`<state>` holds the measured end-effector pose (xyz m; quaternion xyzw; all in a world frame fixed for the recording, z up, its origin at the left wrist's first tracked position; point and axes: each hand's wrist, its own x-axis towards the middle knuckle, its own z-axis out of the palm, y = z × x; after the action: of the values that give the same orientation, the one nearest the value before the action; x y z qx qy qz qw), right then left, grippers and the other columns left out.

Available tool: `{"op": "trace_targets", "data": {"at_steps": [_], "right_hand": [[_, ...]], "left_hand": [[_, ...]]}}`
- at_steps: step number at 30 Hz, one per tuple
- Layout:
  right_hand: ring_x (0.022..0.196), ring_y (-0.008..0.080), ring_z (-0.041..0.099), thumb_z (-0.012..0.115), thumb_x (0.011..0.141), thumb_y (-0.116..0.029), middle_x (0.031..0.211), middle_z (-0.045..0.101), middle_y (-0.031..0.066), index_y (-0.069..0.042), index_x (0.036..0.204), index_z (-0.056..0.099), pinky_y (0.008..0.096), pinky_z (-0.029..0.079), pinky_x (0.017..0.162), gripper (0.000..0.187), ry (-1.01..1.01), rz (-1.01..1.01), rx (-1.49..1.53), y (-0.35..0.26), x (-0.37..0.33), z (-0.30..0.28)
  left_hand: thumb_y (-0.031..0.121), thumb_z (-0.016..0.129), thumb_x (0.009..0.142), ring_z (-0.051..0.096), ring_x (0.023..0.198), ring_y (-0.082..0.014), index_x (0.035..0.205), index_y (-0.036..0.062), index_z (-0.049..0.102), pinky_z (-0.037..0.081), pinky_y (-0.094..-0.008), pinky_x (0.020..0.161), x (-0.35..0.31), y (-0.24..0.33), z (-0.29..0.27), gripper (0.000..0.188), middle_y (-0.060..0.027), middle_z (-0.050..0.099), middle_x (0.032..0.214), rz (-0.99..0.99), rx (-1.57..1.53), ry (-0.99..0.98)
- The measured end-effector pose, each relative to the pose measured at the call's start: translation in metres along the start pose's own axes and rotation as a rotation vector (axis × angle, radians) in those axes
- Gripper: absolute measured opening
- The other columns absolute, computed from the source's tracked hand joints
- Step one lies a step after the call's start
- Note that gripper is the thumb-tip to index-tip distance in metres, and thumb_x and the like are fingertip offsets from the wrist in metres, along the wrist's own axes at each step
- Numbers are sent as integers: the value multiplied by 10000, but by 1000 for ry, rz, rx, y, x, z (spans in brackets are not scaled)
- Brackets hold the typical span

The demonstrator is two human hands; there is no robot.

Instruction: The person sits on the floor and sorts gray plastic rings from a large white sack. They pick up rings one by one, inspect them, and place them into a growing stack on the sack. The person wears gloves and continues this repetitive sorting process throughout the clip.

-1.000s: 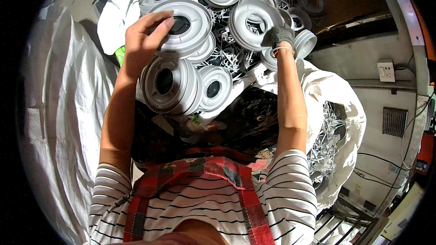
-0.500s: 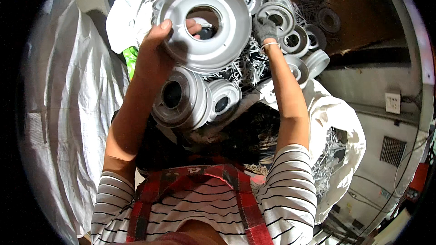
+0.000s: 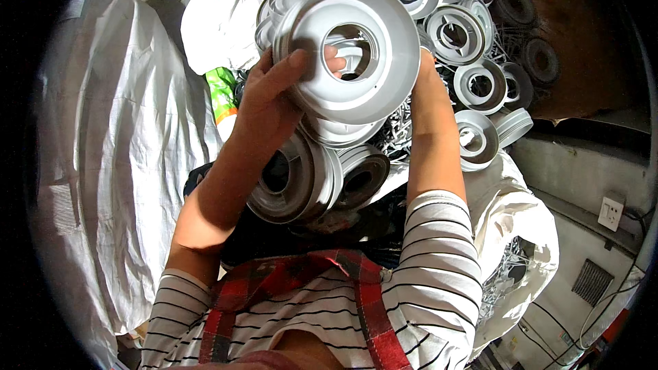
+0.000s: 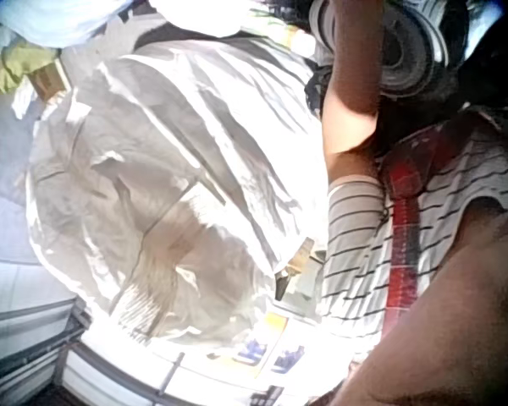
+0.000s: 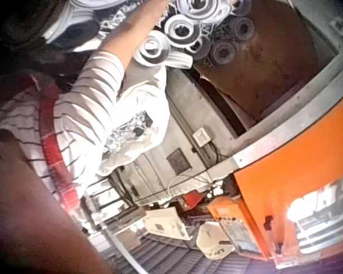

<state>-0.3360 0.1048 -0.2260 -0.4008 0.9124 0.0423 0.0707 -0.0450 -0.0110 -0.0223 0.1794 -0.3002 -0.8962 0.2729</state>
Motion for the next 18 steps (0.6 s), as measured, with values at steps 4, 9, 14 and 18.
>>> {"op": "trace_targets", "data": {"at_steps": [4,9,14,18], "right_hand": [[927,365,611,620,780,-322,969,647,215,-29,1072,608,395,475,802,414,17,9,9,5,-3,-3],[923,363,613,638,767,-315,964,648,215,-31,1087,598,397,478,797,430,103,46,148,19,-6,-22],[707,137,586,658,817,-192,822,656,49,-14,945,646,279,482,673,219,305,232,708,47,-44,-70],[642,65,536,619,852,-126,761,612,-1,-25,928,658,212,454,586,132,469,31,1352,-19,-131,-159]], "left_hand": [[181,644,837,638,918,-210,1176,-30,451,516,-342,827,0,-7,5,444,-144,643,1003,13,136,37],[258,655,823,623,851,-151,1058,-8,544,505,-275,767,-4,-15,12,372,-88,642,921,111,380,-44],[135,624,830,577,917,-144,1083,-10,566,454,-285,829,-6,-26,29,297,-96,619,975,14,265,-90],[131,592,865,593,945,-185,1145,-43,529,481,-317,845,-11,-40,18,335,-111,615,1016,-110,161,-244]]}}
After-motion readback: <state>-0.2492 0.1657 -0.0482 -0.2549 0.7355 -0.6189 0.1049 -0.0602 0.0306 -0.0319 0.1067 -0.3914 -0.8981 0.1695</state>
